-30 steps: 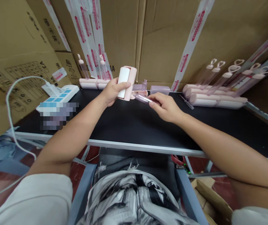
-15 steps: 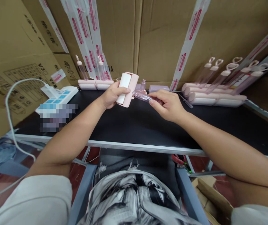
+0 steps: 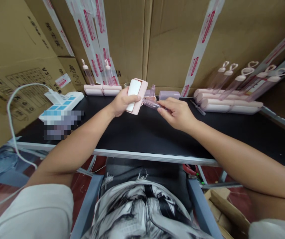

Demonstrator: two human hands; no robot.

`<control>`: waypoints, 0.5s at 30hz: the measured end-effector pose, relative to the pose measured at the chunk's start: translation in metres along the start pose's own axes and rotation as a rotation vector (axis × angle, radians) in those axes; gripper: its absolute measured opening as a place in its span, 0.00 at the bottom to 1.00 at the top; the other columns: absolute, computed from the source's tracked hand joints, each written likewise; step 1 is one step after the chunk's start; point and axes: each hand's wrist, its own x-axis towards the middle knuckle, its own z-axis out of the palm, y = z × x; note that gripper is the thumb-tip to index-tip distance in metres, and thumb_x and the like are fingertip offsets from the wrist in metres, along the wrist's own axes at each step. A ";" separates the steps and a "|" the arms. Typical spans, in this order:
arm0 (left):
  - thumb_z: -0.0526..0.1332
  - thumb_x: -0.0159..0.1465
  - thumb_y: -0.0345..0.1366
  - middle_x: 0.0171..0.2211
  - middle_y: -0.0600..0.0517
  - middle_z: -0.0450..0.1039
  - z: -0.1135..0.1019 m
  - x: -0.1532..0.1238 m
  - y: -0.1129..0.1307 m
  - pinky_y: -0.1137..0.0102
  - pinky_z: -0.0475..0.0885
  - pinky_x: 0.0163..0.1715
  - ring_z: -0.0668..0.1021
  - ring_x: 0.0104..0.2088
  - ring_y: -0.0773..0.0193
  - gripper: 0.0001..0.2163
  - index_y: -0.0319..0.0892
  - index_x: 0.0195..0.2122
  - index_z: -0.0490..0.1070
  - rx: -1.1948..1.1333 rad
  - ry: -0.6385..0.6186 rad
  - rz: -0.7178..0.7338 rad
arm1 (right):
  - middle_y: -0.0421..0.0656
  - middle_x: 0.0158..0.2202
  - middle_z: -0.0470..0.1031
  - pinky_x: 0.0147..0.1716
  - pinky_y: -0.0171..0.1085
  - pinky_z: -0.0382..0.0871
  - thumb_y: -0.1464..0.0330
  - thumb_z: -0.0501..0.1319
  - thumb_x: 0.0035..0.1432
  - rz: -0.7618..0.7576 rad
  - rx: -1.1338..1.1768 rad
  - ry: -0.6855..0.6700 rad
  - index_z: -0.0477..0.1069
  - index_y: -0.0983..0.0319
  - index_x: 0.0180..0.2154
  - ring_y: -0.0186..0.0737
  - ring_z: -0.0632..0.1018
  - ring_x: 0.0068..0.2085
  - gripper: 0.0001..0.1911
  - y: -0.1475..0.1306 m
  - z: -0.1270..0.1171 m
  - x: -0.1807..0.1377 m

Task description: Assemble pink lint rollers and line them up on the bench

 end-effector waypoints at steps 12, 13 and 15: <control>0.76 0.48 0.46 0.39 0.50 0.76 0.004 -0.003 0.002 0.66 0.76 0.42 0.79 0.40 0.58 0.28 0.40 0.47 0.73 0.084 0.008 0.023 | 0.52 0.43 0.85 0.43 0.46 0.81 0.61 0.59 0.75 -0.007 -0.061 0.011 0.83 0.61 0.56 0.50 0.84 0.41 0.19 -0.007 -0.001 -0.003; 0.76 0.48 0.45 0.39 0.50 0.77 0.004 -0.003 0.001 0.66 0.76 0.43 0.80 0.40 0.57 0.29 0.39 0.48 0.73 0.091 0.011 0.024 | 0.52 0.43 0.85 0.42 0.46 0.81 0.61 0.59 0.75 -0.003 -0.075 0.009 0.83 0.61 0.56 0.51 0.84 0.41 0.19 -0.007 -0.001 -0.003; 0.77 0.47 0.45 0.40 0.49 0.78 0.004 -0.002 -0.002 0.66 0.77 0.43 0.80 0.42 0.56 0.29 0.40 0.48 0.73 0.089 -0.005 0.023 | 0.52 0.43 0.85 0.41 0.46 0.80 0.61 0.60 0.74 -0.003 -0.099 0.003 0.83 0.61 0.56 0.51 0.84 0.41 0.19 -0.006 0.000 -0.005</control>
